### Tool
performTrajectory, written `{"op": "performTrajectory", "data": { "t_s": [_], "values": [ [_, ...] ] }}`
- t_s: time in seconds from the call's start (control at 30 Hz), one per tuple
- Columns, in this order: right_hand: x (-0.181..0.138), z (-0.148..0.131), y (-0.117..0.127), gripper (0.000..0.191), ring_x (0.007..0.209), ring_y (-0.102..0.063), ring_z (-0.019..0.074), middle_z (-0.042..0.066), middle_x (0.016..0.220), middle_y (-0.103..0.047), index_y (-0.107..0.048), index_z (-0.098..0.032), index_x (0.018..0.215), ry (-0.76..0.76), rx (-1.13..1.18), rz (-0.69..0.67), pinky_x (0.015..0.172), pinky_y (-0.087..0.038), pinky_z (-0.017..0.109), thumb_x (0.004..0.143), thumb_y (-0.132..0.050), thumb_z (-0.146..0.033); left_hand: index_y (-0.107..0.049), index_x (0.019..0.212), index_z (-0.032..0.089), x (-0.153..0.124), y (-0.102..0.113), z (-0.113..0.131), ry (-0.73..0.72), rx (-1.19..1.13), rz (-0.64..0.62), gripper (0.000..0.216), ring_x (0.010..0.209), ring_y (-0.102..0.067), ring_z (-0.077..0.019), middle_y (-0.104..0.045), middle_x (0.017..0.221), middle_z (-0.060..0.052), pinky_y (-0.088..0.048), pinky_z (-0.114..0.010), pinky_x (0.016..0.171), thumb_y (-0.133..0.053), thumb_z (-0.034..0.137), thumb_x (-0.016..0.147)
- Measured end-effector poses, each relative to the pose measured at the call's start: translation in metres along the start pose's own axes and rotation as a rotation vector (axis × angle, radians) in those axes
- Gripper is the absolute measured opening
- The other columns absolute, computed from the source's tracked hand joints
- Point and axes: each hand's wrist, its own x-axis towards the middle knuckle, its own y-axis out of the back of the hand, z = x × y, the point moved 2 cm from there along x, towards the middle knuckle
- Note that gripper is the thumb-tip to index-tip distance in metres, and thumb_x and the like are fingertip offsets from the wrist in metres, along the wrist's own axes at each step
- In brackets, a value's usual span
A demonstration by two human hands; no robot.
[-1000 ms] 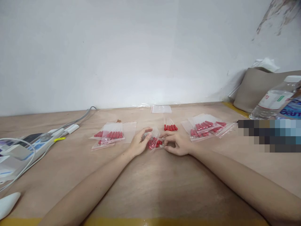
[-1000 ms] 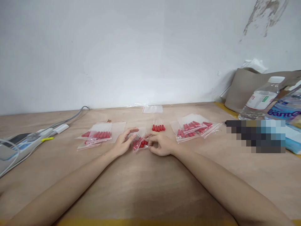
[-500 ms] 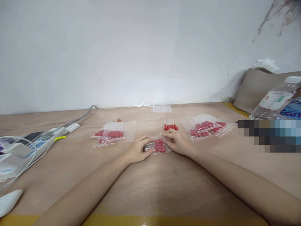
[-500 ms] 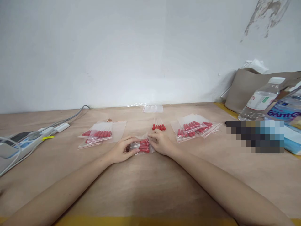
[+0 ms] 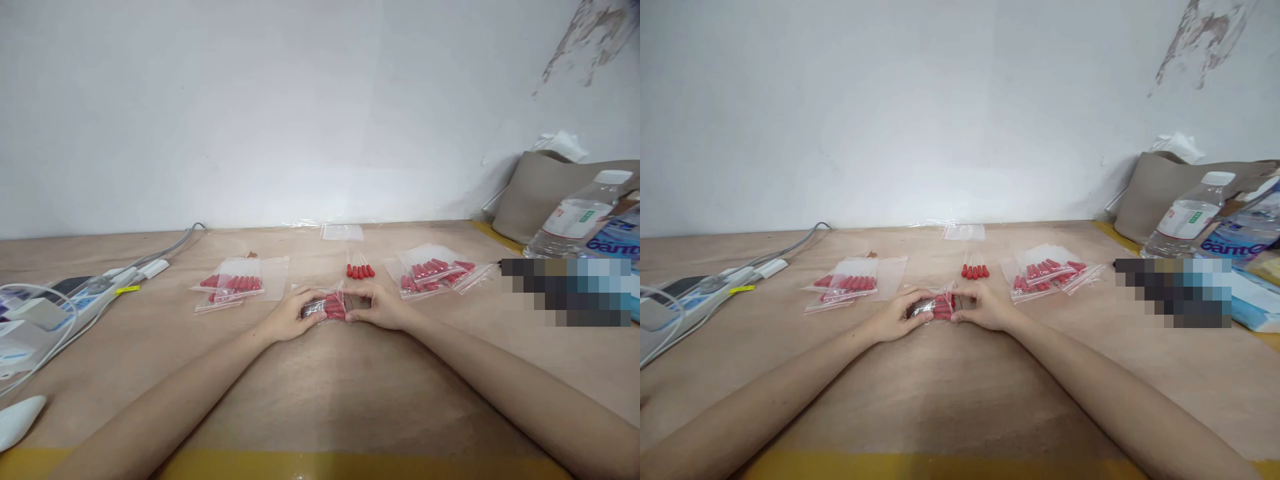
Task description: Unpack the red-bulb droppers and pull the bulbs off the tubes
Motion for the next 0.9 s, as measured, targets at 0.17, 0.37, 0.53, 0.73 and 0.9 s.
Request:
{"op": "performTrajectory", "data": {
  "t_s": [0.17,0.37,0.53,0.73,0.9],
  "values": [
    [0.003,0.001,-0.008,0.031,0.081,-0.06,0.0166,0.001,0.09,-0.068,-0.063,-0.024,0.105,-0.018,-0.007,0.066,0.074,-0.046,0.03,0.081,-0.044,-0.017,-0.053,0.112,0.022,-0.001,0.0,0.001,0.0,-0.011,-0.009,0.031,0.099,-0.052,-0.0187,-0.057,0.107,-0.006,-0.042,-0.032,0.086,-0.052,0.031,0.083],
    [0.008,-0.008,-0.002,0.03,0.076,-0.059,0.0154,-0.002,0.082,-0.067,-0.064,-0.026,0.101,-0.072,-0.055,-0.005,0.071,-0.045,0.026,0.073,-0.058,-0.019,-0.054,0.111,0.021,-0.004,0.001,-0.001,0.007,0.012,0.005,0.031,0.096,-0.053,-0.0192,-0.057,0.105,-0.007,-0.044,-0.032,0.084,-0.052,0.032,0.082],
    [0.006,-0.003,0.005,0.056,0.096,-0.055,0.0207,0.001,0.101,-0.063,-0.057,-0.024,0.113,-0.093,0.014,-0.09,0.085,-0.041,0.033,0.06,-0.072,-0.033,-0.054,0.111,0.022,-0.005,0.003,0.001,0.004,0.013,0.011,0.03,0.097,-0.054,-0.0185,-0.058,0.107,-0.006,-0.044,-0.032,0.085,-0.052,0.032,0.083],
    [0.01,-0.001,-0.007,0.033,0.065,-0.052,0.013,-0.001,0.072,-0.059,-0.06,-0.019,0.103,-0.153,-0.014,-0.032,0.059,-0.041,0.024,0.071,-0.06,-0.025,-0.055,0.109,0.02,-0.003,0.002,-0.001,0.023,-0.048,0.034,0.03,0.097,-0.055,-0.019,-0.06,0.105,-0.006,-0.043,-0.032,0.086,-0.054,0.033,0.081],
    [0.017,-0.001,-0.019,0.019,0.057,-0.046,0.0091,-0.003,0.065,-0.054,-0.059,-0.015,0.089,-0.225,0.151,0.008,0.051,-0.038,0.02,0.07,-0.055,-0.017,-0.053,0.112,0.021,-0.003,0.001,-0.004,0.025,-0.065,0.021,0.034,0.1,-0.054,-0.0194,-0.059,0.108,-0.006,-0.042,-0.033,0.088,-0.056,0.033,0.08]
  ]
}}
